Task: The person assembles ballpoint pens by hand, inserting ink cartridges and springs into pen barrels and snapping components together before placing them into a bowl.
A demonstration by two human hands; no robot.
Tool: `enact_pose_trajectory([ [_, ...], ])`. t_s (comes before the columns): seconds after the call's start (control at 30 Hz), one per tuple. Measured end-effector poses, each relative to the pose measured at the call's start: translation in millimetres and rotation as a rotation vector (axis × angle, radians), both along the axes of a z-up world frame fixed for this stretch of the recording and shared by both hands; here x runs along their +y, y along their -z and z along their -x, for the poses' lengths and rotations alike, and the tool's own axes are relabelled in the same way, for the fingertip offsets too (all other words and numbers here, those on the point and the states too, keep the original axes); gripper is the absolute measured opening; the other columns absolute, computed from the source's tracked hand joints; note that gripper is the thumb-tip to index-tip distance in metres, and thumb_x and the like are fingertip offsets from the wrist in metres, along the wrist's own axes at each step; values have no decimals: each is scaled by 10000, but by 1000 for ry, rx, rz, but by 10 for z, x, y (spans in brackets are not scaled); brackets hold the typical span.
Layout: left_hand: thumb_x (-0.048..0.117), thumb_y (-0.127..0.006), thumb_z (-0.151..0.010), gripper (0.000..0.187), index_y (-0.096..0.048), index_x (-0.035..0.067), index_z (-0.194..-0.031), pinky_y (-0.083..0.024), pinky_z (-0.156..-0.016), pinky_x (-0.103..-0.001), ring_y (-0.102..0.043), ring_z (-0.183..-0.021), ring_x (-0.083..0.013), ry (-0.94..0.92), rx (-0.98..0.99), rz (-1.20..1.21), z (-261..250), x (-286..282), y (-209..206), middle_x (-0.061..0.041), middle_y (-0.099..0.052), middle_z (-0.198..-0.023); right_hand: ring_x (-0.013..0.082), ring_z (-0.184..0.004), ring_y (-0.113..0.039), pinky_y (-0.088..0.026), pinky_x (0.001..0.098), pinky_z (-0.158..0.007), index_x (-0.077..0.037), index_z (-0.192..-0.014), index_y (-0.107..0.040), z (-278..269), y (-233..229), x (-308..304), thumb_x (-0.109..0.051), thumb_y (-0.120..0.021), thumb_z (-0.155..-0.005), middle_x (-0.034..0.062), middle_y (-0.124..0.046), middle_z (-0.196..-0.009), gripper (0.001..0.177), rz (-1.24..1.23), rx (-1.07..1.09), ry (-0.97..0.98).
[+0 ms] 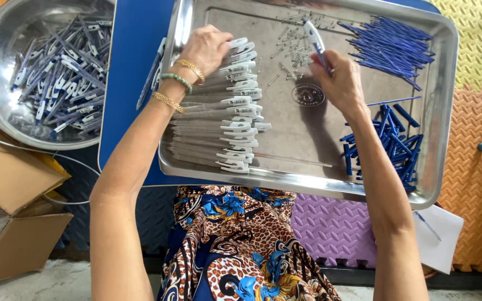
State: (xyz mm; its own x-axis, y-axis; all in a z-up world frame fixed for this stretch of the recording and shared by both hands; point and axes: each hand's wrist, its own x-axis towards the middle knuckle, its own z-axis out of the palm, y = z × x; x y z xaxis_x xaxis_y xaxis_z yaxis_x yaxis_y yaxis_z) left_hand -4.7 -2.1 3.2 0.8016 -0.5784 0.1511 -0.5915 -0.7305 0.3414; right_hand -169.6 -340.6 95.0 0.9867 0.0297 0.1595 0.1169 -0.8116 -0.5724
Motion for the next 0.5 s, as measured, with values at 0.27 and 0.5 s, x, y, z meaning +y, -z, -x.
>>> enact_pose_trajectory([
  [0.27,957,32,-877,1220,-421,153,-1674,-583,-890,-463,-588,-1302,-397,114,335,-43,537,-51,-667,-279,-532,-1590,245,-1132,-802,-706,323,-1001,21,-1341,-591,45,-256,975,-144,-555,-1141,170,-773,-1257,261,-1014,597,28],
  [0.5,916,43,-889,1090,-293,331,-1746,-342,-1154,-673,-325,-1534,-411,97,249,-200,680,-161,-665,-66,-346,-1773,184,-1095,-803,-671,271,-1014,-61,-1281,-638,-265,-17,804,-116,-603,-1122,93,-793,-1198,172,-850,474,82],
])
